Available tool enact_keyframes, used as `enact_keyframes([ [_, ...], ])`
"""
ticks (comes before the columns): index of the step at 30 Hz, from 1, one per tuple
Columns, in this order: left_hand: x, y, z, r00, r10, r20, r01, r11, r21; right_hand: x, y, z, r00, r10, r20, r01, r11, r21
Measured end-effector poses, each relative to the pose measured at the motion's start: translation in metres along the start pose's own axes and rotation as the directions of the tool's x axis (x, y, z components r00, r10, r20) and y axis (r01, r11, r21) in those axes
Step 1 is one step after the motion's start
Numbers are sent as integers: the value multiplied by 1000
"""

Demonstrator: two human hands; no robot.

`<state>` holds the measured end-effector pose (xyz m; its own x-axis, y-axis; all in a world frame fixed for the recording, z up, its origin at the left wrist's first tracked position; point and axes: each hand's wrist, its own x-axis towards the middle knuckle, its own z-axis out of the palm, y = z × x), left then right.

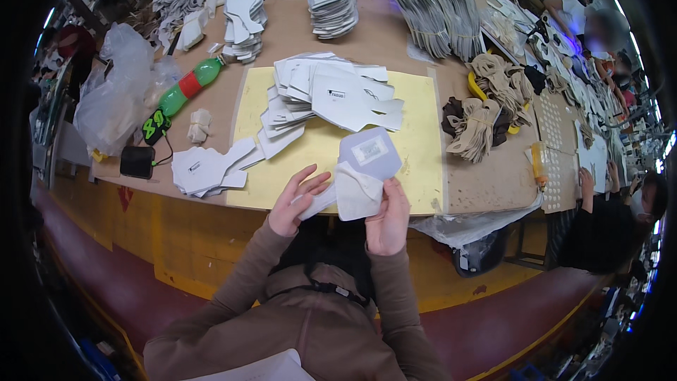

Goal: The person repeatedly picks up white paper cutouts from a pile, folds them in half, and places them into a separate stack. The hands handle each piece one at a time, folding and stacking them on the table.

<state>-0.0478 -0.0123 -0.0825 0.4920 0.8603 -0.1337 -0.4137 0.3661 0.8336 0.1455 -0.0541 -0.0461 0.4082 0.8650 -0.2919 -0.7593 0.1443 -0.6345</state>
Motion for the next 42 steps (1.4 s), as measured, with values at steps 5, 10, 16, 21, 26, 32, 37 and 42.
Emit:
enact_keyframes([
  [5,13,18,-18,956,-261,-136,284,939,196,-2,23,-9,923,-382,36,348,794,-499],
  [10,13,21,-20,967,-225,-122,242,959,149,-15,26,-25,553,-229,801,742,-302,-599],
  [16,6,26,-13,961,-223,-160,266,905,334,-9,9,-27,757,-380,531,579,13,-815],
  [21,9,43,-26,984,-138,-111,177,785,593,21,-12,-29,970,-241,36,179,603,-778],
  [26,17,45,-5,895,438,84,-69,-50,996,26,-6,-28,989,-99,105,141,488,-861],
  [32,25,18,32,951,260,168,-269,422,866,18,-12,-17,990,-78,115,139,495,-858],
  [37,32,-5,32,912,295,285,-372,302,878,18,-22,-24,968,-97,230,247,263,-933],
  [42,30,-15,33,911,301,281,-354,228,907,18,-25,-27,964,-77,253,264,202,-943],
])
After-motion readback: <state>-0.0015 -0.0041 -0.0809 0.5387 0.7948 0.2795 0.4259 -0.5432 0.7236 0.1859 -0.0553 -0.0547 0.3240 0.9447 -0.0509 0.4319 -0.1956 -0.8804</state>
